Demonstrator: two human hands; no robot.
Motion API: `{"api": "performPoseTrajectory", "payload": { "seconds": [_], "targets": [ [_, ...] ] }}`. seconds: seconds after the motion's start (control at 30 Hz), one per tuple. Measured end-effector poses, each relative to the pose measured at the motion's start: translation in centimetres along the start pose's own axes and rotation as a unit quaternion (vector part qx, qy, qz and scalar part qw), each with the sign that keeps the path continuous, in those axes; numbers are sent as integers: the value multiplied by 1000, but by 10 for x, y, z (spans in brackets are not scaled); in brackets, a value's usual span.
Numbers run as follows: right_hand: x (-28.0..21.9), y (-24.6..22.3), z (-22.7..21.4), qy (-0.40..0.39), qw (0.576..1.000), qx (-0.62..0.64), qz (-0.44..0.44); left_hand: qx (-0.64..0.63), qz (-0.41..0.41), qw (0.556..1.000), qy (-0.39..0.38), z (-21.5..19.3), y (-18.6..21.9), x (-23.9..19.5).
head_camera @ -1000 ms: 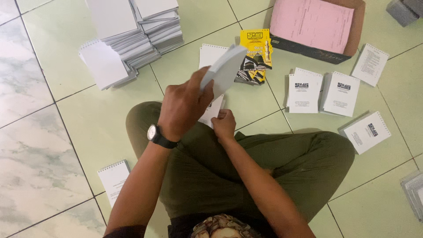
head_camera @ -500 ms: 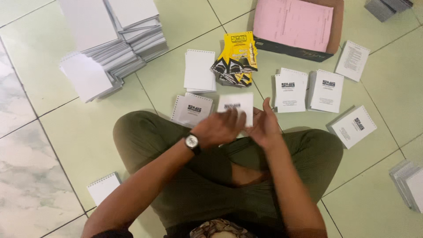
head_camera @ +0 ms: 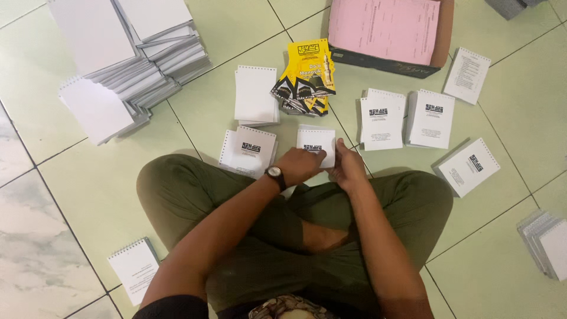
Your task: The person sits on the floor and organizes stacks of spiral-bound notebooks. They pick up notebooks, flip through the pages, and arrange them into neat piles on the tiled floor.
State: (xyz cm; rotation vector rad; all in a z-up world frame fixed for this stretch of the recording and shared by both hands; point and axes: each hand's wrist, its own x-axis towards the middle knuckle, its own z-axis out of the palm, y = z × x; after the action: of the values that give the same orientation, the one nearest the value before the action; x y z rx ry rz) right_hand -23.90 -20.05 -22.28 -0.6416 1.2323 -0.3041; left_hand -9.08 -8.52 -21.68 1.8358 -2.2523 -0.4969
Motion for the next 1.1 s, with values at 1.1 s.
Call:
{"api": "performPoseTrajectory", "payload": {
  "seconds": [1.1],
  "targets": [
    [-7,11,0,33,999,8,-38,-342,-179,920,67,17,-36,23]
  ]
}}
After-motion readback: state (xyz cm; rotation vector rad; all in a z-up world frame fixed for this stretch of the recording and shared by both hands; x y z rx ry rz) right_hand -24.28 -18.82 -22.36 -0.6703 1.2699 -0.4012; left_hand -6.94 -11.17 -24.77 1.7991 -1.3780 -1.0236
